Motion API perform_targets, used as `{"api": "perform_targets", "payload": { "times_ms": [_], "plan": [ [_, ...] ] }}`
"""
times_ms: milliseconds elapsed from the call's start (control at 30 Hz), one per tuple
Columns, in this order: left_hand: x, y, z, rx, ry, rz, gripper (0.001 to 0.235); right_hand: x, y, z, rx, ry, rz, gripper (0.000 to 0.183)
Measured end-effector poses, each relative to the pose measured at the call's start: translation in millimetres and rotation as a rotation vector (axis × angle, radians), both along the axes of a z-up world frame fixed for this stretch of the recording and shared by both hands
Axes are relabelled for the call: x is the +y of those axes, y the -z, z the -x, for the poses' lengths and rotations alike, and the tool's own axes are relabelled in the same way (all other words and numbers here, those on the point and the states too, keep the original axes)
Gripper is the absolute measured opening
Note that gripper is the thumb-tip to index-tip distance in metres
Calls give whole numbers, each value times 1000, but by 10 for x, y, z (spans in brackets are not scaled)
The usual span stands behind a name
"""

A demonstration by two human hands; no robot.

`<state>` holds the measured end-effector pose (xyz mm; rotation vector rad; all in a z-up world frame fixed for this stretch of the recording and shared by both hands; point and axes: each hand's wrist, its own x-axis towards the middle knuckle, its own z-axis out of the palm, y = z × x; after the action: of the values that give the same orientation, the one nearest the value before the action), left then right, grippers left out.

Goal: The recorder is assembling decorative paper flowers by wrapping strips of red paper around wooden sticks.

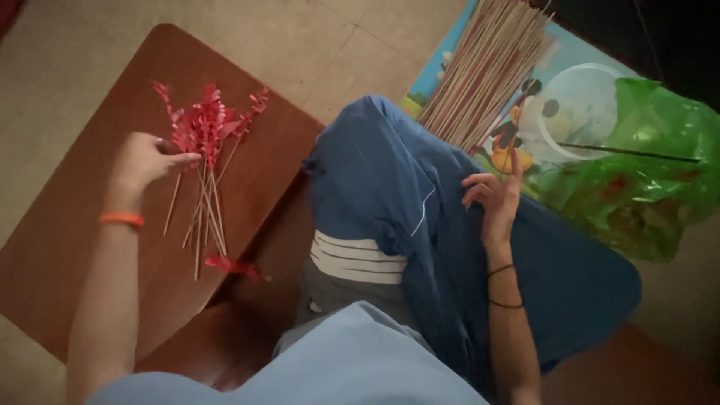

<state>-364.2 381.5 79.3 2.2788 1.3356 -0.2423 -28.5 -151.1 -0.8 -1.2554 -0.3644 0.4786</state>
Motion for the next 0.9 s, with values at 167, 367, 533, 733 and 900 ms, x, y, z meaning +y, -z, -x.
{"api": "perform_targets", "payload": {
  "times_ms": [167, 367, 533, 733, 900],
  "plan": [
    [102, 863, -25, 248, 22, -121, 56, -5, 102, 26, 4, 12, 31, 68],
    [-24, 791, -313, 363, 221, -427, 52, -68, 167, -4, -86, 51, 28, 64],
    [34, 802, -515, 477, 173, -638, 52, -69, 84, 16, -191, 11, 137, 62],
    [-1202, -137, -1781, -50, 424, -665, 39, -250, -103, -53, -378, 205, 312, 61],
    [-2393, -333, -2960, -591, 682, -385, 22, -624, -348, -259, -615, 471, 516, 59]
  ]
}}
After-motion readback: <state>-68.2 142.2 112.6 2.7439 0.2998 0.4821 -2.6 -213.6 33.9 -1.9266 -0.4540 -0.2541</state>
